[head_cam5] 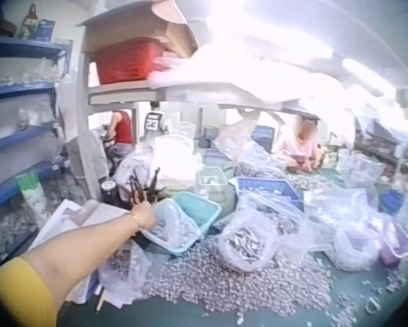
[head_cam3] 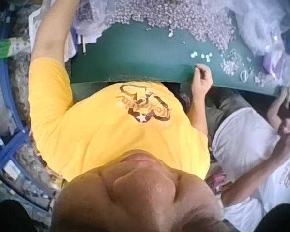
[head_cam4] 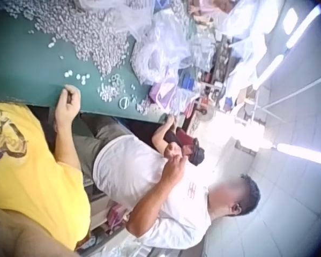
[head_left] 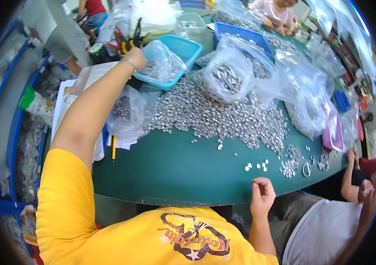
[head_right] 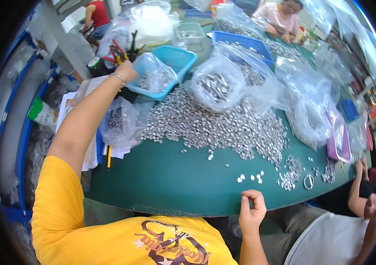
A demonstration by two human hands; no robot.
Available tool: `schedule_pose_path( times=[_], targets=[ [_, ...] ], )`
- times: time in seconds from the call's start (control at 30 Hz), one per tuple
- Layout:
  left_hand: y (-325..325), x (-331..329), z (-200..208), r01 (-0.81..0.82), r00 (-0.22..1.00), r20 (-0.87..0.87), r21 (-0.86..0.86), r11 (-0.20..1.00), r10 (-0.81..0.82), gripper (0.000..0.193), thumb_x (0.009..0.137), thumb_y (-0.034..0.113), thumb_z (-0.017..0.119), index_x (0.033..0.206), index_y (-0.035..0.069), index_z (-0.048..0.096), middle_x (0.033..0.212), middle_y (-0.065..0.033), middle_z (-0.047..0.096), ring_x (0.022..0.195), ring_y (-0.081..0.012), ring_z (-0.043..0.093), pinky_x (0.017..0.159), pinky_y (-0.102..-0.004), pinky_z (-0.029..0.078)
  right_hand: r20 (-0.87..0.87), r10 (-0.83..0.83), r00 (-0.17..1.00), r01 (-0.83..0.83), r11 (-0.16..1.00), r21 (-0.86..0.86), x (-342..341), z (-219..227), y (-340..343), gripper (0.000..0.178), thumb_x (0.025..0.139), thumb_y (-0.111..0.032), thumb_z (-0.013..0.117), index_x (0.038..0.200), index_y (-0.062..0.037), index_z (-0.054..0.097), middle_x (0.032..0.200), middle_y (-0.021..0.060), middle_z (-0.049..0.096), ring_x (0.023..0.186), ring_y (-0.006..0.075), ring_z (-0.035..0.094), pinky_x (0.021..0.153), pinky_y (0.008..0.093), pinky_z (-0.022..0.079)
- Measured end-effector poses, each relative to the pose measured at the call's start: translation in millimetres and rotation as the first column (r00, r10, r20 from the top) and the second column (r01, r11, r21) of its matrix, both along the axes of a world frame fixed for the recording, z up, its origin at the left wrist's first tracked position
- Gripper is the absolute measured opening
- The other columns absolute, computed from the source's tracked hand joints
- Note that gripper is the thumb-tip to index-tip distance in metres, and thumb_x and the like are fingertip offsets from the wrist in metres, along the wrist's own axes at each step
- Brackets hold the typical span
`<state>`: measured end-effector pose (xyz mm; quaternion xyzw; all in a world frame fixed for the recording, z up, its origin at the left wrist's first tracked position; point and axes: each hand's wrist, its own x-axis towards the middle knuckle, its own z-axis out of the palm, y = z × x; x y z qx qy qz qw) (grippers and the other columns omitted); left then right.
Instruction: The person sorts through small heart-shaped metal pieces on a table, picking them up individually and placing them into a clear plastic bag.
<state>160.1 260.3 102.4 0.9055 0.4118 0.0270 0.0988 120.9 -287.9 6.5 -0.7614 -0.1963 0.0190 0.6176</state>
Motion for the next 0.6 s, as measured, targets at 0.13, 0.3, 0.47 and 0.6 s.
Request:
schedule_pose_path(
  times=[0.13,0.3,0.47,0.6],
  targets=[
    [21,-30,-9,-0.041,0.990,-0.135,0.054,0.998,0.048,0.039,0.080,0.021,0.061,0.112,-0.001,0.065,0.117,-0.0231,0.062,0.110,-0.0352,0.061,0.093,-0.0390,0.048,0.038,0.301,0.953,-0.300,0.953,-0.033,34,25,93,0.011,0.087,0.003,0.057,0.098,0.0006,0.059,0.096,0.0055,0.061,0.089,0.0107,0.058,0.080,0.0234,0.046],
    [15,-3,-28,0.119,0.987,-0.125,0.163,0.979,-0.099,0.035,0.088,0.025,0.048,0.095,-0.002,0.069,0.104,-0.0266,0.064,0.096,-0.0390,0.064,0.087,-0.0420,0.051,0.022,0.579,0.815,-0.579,0.815,-0.022,82,62,261,0.053,0.083,-0.014,0.065,0.128,0.0052,0.045,0.122,0.0215,0.056,0.117,0.0304,0.054,0.098,0.0388,0.043],
    [77,-10,-37,0.253,0.959,0.144,-0.061,0.965,-0.243,0.025,0.087,0.021,0.058,0.090,-0.002,0.065,0.074,-0.0142,0.060,0.066,-0.0296,0.063,0.063,-0.0469,0.055,-0.240,0.350,0.905,-0.388,0.912,-0.134,104,83,390,0.058,0.072,-0.022,0.070,0.111,0.0154,0.047,0.111,0.0300,0.060,0.104,0.0435,0.059,0.087,0.0422,0.050],
    [15,-1,13,-0.057,0.921,0.235,-0.708,0.703,0.311,0.011,0.080,0.009,0.067,0.080,0.000,0.060,0.061,-0.0045,0.050,0.047,-0.0171,0.050,0.046,-0.0396,0.052,-0.237,0.374,0.897,-0.441,0.809,-0.390,139,43,427,0.044,0.068,-0.025,0.075,0.093,0.0104,0.065,0.087,0.0235,0.068,0.070,0.0336,0.068,0.060,0.0401,0.055]
  ],
)
